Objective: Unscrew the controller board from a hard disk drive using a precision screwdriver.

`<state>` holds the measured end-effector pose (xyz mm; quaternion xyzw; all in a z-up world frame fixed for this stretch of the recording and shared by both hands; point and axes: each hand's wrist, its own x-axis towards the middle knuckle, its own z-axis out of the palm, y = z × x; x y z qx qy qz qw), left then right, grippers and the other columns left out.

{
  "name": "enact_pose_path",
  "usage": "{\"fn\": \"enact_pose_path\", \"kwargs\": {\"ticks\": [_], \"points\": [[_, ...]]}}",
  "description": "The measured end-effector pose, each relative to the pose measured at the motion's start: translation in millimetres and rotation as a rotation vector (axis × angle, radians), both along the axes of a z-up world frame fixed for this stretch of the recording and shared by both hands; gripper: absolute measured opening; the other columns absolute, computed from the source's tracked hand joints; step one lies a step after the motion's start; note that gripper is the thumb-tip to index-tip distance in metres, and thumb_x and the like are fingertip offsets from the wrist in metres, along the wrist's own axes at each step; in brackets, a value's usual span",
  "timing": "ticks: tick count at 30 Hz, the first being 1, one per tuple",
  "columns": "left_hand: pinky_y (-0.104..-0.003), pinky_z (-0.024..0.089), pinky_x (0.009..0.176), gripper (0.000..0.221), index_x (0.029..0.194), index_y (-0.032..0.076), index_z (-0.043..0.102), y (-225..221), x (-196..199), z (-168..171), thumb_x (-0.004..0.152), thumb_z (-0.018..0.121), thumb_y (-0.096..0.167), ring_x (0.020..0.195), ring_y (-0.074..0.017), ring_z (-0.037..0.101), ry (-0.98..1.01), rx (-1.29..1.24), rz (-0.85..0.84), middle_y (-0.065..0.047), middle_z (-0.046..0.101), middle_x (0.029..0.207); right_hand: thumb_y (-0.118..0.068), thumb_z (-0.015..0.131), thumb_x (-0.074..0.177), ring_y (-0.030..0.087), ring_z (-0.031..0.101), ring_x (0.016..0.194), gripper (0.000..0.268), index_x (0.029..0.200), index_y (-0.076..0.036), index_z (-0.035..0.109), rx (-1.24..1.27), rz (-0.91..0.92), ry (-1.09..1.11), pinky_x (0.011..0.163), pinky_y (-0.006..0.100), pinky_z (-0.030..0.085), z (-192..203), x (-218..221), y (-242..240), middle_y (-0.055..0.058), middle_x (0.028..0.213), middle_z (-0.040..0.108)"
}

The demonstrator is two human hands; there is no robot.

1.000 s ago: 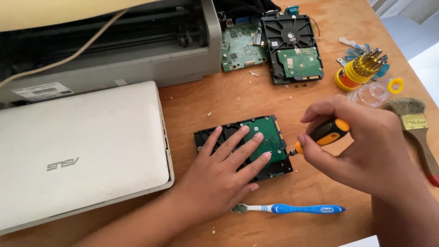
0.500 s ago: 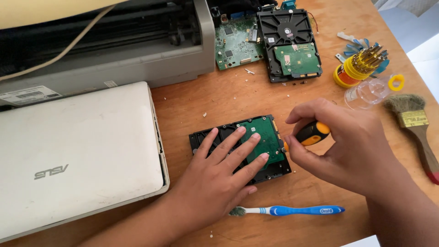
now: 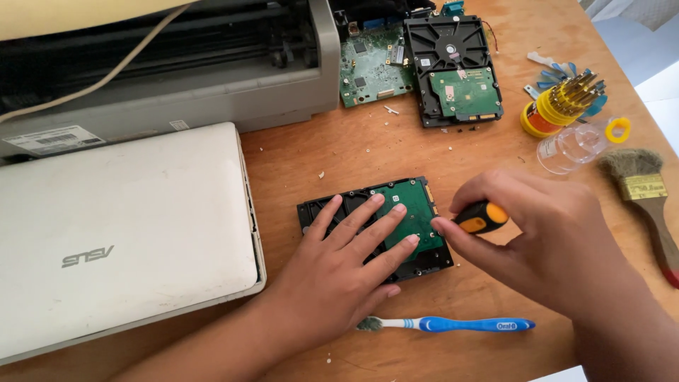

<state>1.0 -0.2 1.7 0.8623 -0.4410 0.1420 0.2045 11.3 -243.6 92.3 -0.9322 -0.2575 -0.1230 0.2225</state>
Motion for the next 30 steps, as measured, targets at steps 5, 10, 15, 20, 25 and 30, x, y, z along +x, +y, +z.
{"fn": "enact_pose_path", "kwargs": {"ticks": [5, 10, 15, 20, 25, 30], "points": [[-0.061, 0.027, 0.118, 0.052, 0.142, 0.017, 0.06, 0, 0, 3, 0.096, 0.067, 0.041, 0.148, -0.0354, 0.04, 0.014, 0.003, -0.003, -0.013, 0.049, 0.157, -0.022, 0.084, 0.09, 0.013, 0.065, 0.069, 0.023, 0.086, -0.011, 0.063, -0.042, -0.067, -0.114, 0.064, 0.028, 0.046, -8, -5, 6, -0.003, 0.081, 0.071], [-0.062, 0.027, 0.118, 0.051, 0.141, 0.017, 0.061, 1, 0, 2, 0.097, 0.064, 0.043, 0.148, -0.0363, 0.041, -0.007, 0.009, 0.0, -0.013, 0.05, 0.156, -0.023, 0.085, 0.09, 0.012, 0.065, 0.067, 0.025, 0.087, -0.01, 0.063, -0.052, -0.11, -0.121, 0.062, 0.028, 0.046, -8, -5, 9, -0.003, 0.08, 0.07], [-0.061, 0.027, 0.119, 0.053, 0.142, 0.017, 0.06, 1, 0, 2, 0.096, 0.066, 0.042, 0.148, -0.0357, 0.04, 0.02, -0.003, -0.006, -0.013, 0.05, 0.156, -0.024, 0.084, 0.085, 0.012, 0.068, 0.075, 0.023, 0.089, -0.012, 0.066, 0.028, -0.059, 0.017, 0.065, 0.026, 0.05, -4, 1, 8, -0.003, 0.086, 0.073], [-0.061, 0.028, 0.118, 0.054, 0.141, 0.017, 0.061, 2, 1, 0, 0.094, 0.069, 0.043, 0.148, -0.0357, 0.041, 0.002, -0.001, 0.0, -0.013, 0.05, 0.156, -0.028, 0.083, 0.079, 0.009, 0.074, 0.075, 0.024, 0.093, -0.012, 0.07, 0.026, 0.02, 0.203, 0.073, 0.024, 0.056, 10, 11, -9, -0.003, 0.088, 0.078], [-0.061, 0.028, 0.119, 0.054, 0.141, 0.017, 0.062, 2, 1, 1, 0.094, 0.069, 0.042, 0.148, -0.0359, 0.04, 0.008, -0.006, -0.01, -0.012, 0.05, 0.156, -0.026, 0.082, 0.078, 0.006, 0.073, 0.071, 0.019, 0.092, -0.017, 0.072, -0.009, 0.082, 0.254, 0.072, 0.021, 0.055, 10, 14, -23, -0.008, 0.083, 0.079], [-0.06, 0.026, 0.119, 0.054, 0.141, 0.017, 0.062, 2, 1, 1, 0.093, 0.07, 0.043, 0.149, -0.0356, 0.039, 0.021, 0.0, -0.003, -0.012, 0.049, 0.157, -0.029, 0.084, 0.077, 0.003, 0.074, 0.071, 0.017, 0.086, -0.017, 0.075, -0.013, -0.063, 0.29, 0.06, 0.021, 0.057, 13, 9, -15, -0.009, 0.079, 0.081]]}}
